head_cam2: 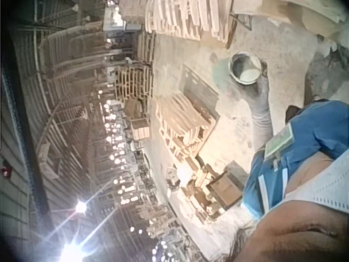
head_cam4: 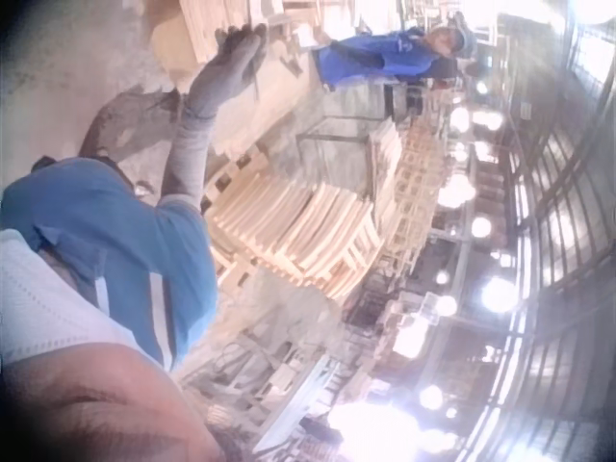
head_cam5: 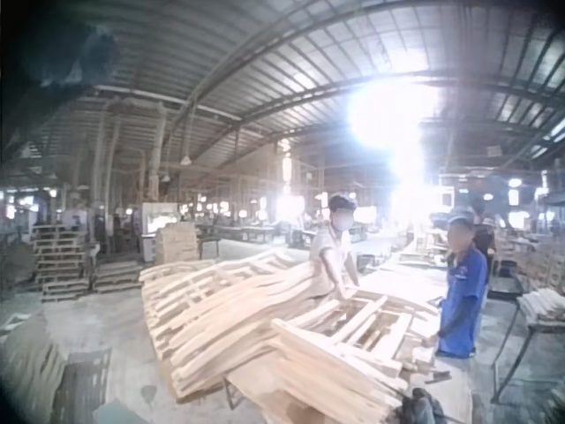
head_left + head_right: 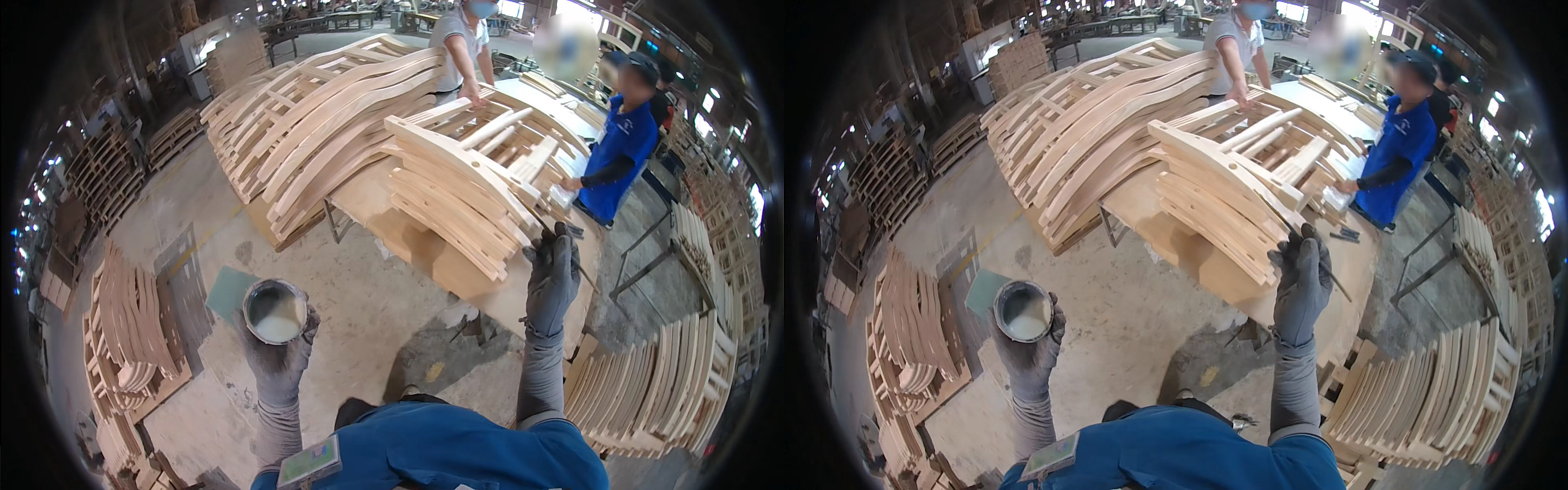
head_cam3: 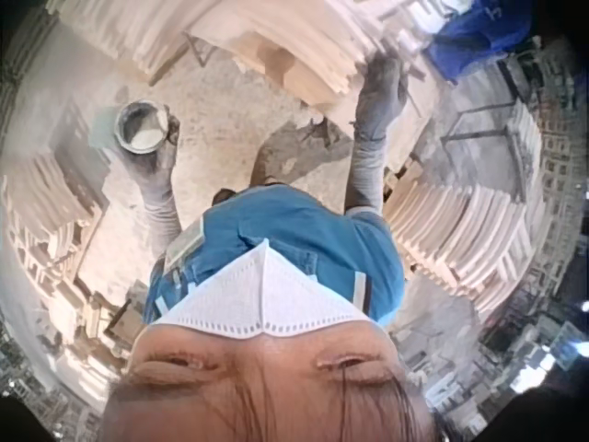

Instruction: The person applies a white liquid to the joints of wooden chair frames using a brush and container. They repeatedly dip the brush into the container and coat the joints on multiple chairs in a factory setting.

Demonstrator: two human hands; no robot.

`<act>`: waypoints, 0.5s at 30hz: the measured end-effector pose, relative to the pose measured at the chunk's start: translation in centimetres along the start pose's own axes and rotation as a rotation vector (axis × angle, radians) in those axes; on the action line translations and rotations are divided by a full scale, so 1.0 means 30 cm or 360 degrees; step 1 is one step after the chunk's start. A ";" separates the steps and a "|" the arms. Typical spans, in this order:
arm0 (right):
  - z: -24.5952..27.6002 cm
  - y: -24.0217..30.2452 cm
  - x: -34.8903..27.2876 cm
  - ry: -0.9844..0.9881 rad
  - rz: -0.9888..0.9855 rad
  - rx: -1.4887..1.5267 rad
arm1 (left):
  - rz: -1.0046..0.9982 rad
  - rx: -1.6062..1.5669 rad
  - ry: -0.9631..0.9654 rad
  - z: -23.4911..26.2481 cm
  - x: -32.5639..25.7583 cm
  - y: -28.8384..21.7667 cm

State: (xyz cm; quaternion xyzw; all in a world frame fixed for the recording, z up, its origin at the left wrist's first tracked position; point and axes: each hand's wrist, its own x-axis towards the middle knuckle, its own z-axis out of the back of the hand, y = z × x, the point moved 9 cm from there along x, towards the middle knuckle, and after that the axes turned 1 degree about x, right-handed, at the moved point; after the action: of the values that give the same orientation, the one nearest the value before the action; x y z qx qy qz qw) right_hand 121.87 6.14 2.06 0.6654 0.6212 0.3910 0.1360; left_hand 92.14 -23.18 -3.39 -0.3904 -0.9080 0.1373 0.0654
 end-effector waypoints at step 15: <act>-0.353 -0.173 0.528 0.0129 0.0524 -0.0805 | 0.0622 0.0401 0.0680 -0.377 1.193 0.457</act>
State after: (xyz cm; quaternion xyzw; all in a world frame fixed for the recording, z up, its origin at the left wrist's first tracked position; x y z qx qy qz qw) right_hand 109.61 18.69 11.14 0.6860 0.3928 0.5763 0.2074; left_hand 79.59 14.08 3.71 -0.5663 -0.7574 0.1735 0.2750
